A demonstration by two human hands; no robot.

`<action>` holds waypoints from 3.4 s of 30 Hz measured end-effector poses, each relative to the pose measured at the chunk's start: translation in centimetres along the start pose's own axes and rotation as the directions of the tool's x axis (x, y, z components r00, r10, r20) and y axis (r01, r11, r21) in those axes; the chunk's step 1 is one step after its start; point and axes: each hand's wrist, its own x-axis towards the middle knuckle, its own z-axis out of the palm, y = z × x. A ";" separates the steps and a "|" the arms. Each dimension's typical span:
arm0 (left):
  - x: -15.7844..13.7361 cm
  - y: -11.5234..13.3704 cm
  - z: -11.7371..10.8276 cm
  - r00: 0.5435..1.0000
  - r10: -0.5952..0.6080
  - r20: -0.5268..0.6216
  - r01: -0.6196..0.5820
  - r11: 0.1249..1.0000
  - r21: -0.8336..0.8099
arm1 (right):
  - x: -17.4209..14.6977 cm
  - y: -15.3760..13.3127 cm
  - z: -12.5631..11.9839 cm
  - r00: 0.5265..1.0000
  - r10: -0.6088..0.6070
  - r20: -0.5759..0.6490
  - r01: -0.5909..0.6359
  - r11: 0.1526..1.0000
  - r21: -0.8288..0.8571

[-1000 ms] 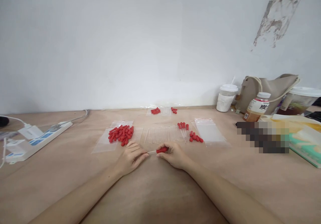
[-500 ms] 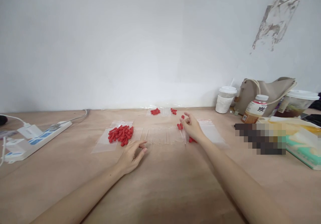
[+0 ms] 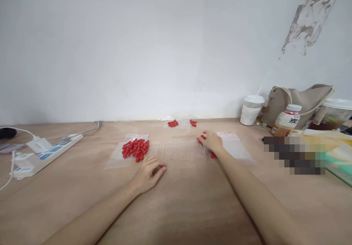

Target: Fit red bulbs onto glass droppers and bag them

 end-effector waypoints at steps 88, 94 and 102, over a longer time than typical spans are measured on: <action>0.0 -0.8 0.5 0.986 0.164 -0.024 -0.164 0.986 -0.026 | -12.1 -5.8 2.1 0.781 -0.623 -0.047 0.517 0.602 0.609; 0.0 -0.8 0.5 0.974 0.225 -0.009 -0.226 0.973 -0.043 | -12.0 -5.7 2.1 0.764 -0.643 -0.043 0.524 0.580 0.624; 0.1 -0.4 0.3 0.960 0.274 0.066 -0.279 0.956 0.091 | -12.6 -5.6 1.8 0.710 -0.702 -0.056 0.611 0.575 0.544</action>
